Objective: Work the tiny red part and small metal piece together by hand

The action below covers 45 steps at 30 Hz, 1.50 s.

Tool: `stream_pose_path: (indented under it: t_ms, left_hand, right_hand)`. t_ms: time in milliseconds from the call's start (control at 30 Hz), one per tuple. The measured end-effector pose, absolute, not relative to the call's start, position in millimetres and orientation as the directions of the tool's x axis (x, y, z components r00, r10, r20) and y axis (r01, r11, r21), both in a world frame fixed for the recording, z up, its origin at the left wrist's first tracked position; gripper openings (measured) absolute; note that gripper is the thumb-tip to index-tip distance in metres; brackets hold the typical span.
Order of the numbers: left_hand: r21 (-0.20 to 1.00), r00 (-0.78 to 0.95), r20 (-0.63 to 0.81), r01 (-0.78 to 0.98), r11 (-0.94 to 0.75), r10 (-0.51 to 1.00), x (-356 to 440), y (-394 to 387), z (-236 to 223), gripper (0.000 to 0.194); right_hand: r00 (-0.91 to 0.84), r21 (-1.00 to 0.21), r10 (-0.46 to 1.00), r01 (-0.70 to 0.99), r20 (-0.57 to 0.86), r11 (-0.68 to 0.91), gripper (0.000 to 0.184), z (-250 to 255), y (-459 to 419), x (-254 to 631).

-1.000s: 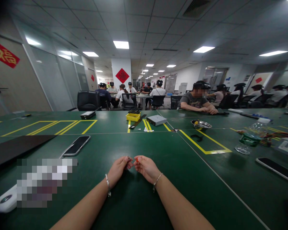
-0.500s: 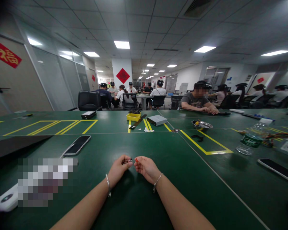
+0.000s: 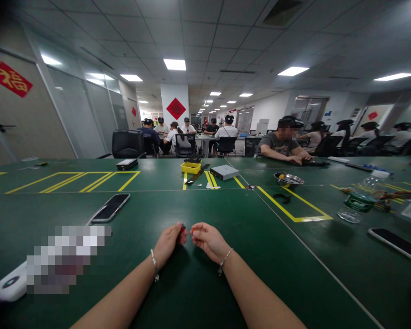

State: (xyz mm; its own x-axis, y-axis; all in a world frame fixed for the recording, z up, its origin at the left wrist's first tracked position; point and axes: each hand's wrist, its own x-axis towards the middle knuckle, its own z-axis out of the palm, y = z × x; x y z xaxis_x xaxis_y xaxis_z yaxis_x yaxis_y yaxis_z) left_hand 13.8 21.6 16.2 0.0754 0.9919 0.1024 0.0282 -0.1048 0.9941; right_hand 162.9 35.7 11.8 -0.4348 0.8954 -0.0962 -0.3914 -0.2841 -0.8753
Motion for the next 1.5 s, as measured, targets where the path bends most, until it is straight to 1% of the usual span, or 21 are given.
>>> stream_pose_path:
  t_ms: [100, 267, 367, 467, 567, 700, 800, 933, 1100, 1333, 1500]
  left_hand:
    - [0.987, 0.080, 0.132, 0.084, -0.138, 0.988, 13.2, 20.9, 19.6, 0.034]
    - [0.969, 0.057, 0.177, 0.167, -0.184, 0.983, 13.2, 20.8, 21.0, 0.018]
    - [0.953, 0.033, 0.215, 0.212, -0.217, 0.976, 13.8, 20.6, 18.2, 0.014]
    - [0.904, 0.041, 0.277, 0.329, -0.274, 0.960, 14.8, 19.2, 15.6, 0.014]
    - [0.838, 0.047, 0.332, 0.443, -0.318, 0.942, 16.6, 17.1, 14.6, 0.010]
    - [0.787, 0.037, 0.360, 0.524, -0.325, 0.932, 19.4, 15.6, 15.1, 0.006]
    - [0.768, 0.026, 0.372, 0.553, -0.323, 0.928, 20.7, 15.6, 15.3, 0.006]
    - [0.758, -0.006, 0.358, 0.586, -0.287, 0.934, 20.1, 16.2, 15.3, 0.008]
    - [0.763, -0.058, 0.327, 0.605, -0.227, 0.943, 16.5, 16.4, 16.4, 0.009]
    - [0.732, -0.043, 0.337, 0.641, -0.233, 0.941, 15.1, 15.6, 16.5, 0.009]
    - [0.703, -0.012, 0.369, 0.658, -0.271, 0.929, 17.5, 16.0, 14.2, 0.007]
  right_hand:
    - [-0.431, -0.875, 0.897, -0.394, -0.096, -0.283, 0.023, 11.8, 35.7, 163.1]
    - [-0.407, -0.874, 0.906, -0.391, -0.117, -0.289, 0.020, 15.0, 34.5, 161.3]
    - [-0.356, -0.879, 0.925, -0.389, -0.132, -0.275, 0.021, 16.8, 33.2, 157.9]
    - [-0.264, -0.896, 0.956, -0.382, -0.129, -0.226, 0.023, 16.6, 31.2, 152.3]
    - [-0.189, -0.929, 0.975, -0.327, -0.116, -0.174, 0.027, 14.7, 29.2, 146.5]
    - [-0.126, -0.955, 0.983, -0.249, -0.133, -0.161, 0.031, 12.8, 28.1, 142.6]
    - [-0.114, -0.955, 0.984, -0.250, -0.135, -0.160, 0.033, 12.4, 27.7, 142.2]
    - [-0.158, -0.950, 0.981, -0.273, -0.113, -0.154, 0.034, 12.2, 25.5, 140.9]
    - [-0.156, -0.960, 0.981, -0.236, -0.115, -0.150, 0.038, 12.7, 22.0, 138.1]
    - [-0.176, -0.976, 0.976, -0.156, -0.124, -0.152, 0.038, 18.1, 17.7, 139.7]
    - [-0.141, -0.970, 0.981, -0.184, -0.131, -0.156, 0.036, 16.8, 19.9, 138.1]
